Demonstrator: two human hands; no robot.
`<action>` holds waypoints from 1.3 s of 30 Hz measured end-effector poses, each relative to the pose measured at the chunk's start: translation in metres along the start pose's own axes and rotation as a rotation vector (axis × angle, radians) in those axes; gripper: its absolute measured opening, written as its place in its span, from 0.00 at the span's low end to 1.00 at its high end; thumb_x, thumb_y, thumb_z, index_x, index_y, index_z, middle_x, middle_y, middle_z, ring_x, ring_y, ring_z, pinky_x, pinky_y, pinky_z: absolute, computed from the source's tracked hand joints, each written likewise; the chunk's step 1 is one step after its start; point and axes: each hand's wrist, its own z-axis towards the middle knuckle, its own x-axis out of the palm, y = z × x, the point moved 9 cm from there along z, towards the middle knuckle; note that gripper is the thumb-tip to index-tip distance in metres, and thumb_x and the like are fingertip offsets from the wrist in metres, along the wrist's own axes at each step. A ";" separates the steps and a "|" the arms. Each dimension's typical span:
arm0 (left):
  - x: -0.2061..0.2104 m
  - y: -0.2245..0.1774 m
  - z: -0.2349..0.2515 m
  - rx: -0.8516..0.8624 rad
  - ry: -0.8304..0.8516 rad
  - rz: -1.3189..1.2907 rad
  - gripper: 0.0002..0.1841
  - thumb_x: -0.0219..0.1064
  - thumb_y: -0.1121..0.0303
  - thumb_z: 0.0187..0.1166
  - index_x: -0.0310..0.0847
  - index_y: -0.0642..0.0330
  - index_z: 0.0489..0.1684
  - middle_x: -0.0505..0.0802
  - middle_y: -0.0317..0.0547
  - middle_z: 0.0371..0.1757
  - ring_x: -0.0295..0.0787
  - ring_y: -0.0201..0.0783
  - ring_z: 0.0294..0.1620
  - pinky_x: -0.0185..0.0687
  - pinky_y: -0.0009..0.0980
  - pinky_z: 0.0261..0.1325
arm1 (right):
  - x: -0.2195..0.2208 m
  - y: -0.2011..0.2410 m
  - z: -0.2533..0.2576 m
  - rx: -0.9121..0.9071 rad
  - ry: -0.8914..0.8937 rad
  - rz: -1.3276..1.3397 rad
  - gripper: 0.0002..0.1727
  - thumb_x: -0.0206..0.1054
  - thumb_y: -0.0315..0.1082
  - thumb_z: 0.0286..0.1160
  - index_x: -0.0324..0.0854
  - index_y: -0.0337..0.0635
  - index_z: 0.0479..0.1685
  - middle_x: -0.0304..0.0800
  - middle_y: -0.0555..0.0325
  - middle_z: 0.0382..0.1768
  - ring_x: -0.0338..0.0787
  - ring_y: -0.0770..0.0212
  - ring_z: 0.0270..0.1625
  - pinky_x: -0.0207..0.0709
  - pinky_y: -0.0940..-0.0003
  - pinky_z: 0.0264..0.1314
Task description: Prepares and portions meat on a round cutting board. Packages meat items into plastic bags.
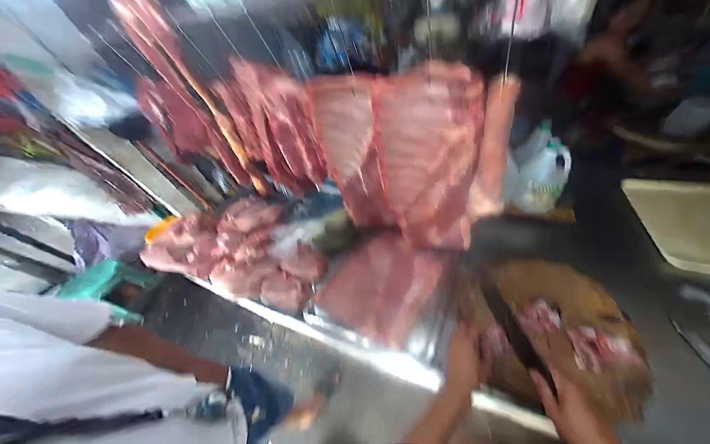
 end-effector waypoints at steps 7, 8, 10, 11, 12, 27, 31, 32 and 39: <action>0.052 0.039 -0.017 -0.160 0.171 -0.237 0.12 0.69 0.68 0.76 0.89 0.65 0.51 0.91 0.55 0.54 0.92 0.44 0.51 0.90 0.40 0.58 | -0.070 0.057 -0.018 -0.219 -0.363 -0.023 0.26 0.56 0.45 0.89 0.78 0.28 0.66 0.90 0.50 0.31 0.90 0.59 0.28 0.87 0.58 0.34; 0.052 0.040 -0.018 -0.160 0.156 -0.239 0.12 0.69 0.68 0.76 0.89 0.65 0.50 0.91 0.54 0.53 0.92 0.44 0.49 0.90 0.40 0.57 | -0.080 0.070 -0.022 -0.272 -0.410 0.018 0.26 0.56 0.45 0.89 0.76 0.27 0.67 0.88 0.53 0.29 0.88 0.64 0.26 0.87 0.62 0.30; 0.052 0.040 -0.020 -0.146 0.133 -0.238 0.11 0.70 0.69 0.75 0.89 0.64 0.48 0.91 0.54 0.52 0.92 0.43 0.47 0.91 0.39 0.54 | -0.086 0.085 -0.029 -0.349 -0.459 0.056 0.26 0.56 0.46 0.90 0.76 0.25 0.63 0.87 0.55 0.26 0.87 0.67 0.24 0.87 0.65 0.27; 0.052 0.039 -0.020 -0.134 0.117 -0.238 0.10 0.70 0.69 0.74 0.89 0.64 0.47 0.91 0.54 0.51 0.92 0.43 0.46 0.91 0.39 0.52 | -0.079 0.084 -0.028 -0.345 -0.427 0.026 0.26 0.56 0.46 0.90 0.77 0.25 0.62 0.87 0.54 0.26 0.87 0.66 0.24 0.86 0.65 0.28; 0.052 0.039 -0.019 -0.131 0.111 -0.235 0.10 0.70 0.69 0.74 0.89 0.64 0.47 0.91 0.53 0.50 0.92 0.43 0.45 0.91 0.40 0.52 | -0.064 0.075 -0.023 -0.293 -0.341 -0.041 0.25 0.56 0.46 0.89 0.79 0.27 0.61 0.88 0.52 0.27 0.88 0.62 0.26 0.86 0.62 0.30; 0.031 0.051 -0.034 -0.181 0.028 -0.368 0.09 0.69 0.73 0.71 0.87 0.65 0.44 0.89 0.51 0.49 0.90 0.37 0.42 0.90 0.32 0.48 | -0.043 0.069 -0.026 -0.190 -0.275 -0.110 0.24 0.56 0.47 0.88 0.82 0.32 0.59 0.88 0.55 0.25 0.87 0.65 0.24 0.84 0.65 0.28; 0.036 0.040 -0.033 -0.124 0.124 -0.270 0.09 0.72 0.69 0.72 0.88 0.63 0.45 0.88 0.52 0.53 0.90 0.36 0.44 0.90 0.31 0.49 | 0.022 0.015 -0.016 0.119 0.163 -0.224 0.26 0.52 0.51 0.90 0.77 0.40 0.72 0.92 0.46 0.35 0.94 0.44 0.40 0.86 0.42 0.46; 0.042 0.033 -0.027 -0.103 0.176 -0.195 0.10 0.72 0.67 0.73 0.89 0.62 0.47 0.88 0.53 0.54 0.90 0.39 0.46 0.90 0.33 0.52 | 0.023 0.010 -0.014 0.139 0.188 -0.220 0.26 0.51 0.52 0.90 0.77 0.41 0.72 0.92 0.46 0.37 0.94 0.44 0.42 0.86 0.42 0.48; 0.105 -0.040 0.022 0.062 0.391 -0.072 0.13 0.66 0.67 0.80 0.91 0.63 0.54 0.89 0.58 0.65 0.88 0.52 0.66 0.83 0.47 0.72 | -0.056 -0.013 -0.066 0.189 -0.331 -0.056 0.24 0.58 0.45 0.87 0.83 0.34 0.64 0.93 0.44 0.33 0.95 0.46 0.35 0.88 0.41 0.41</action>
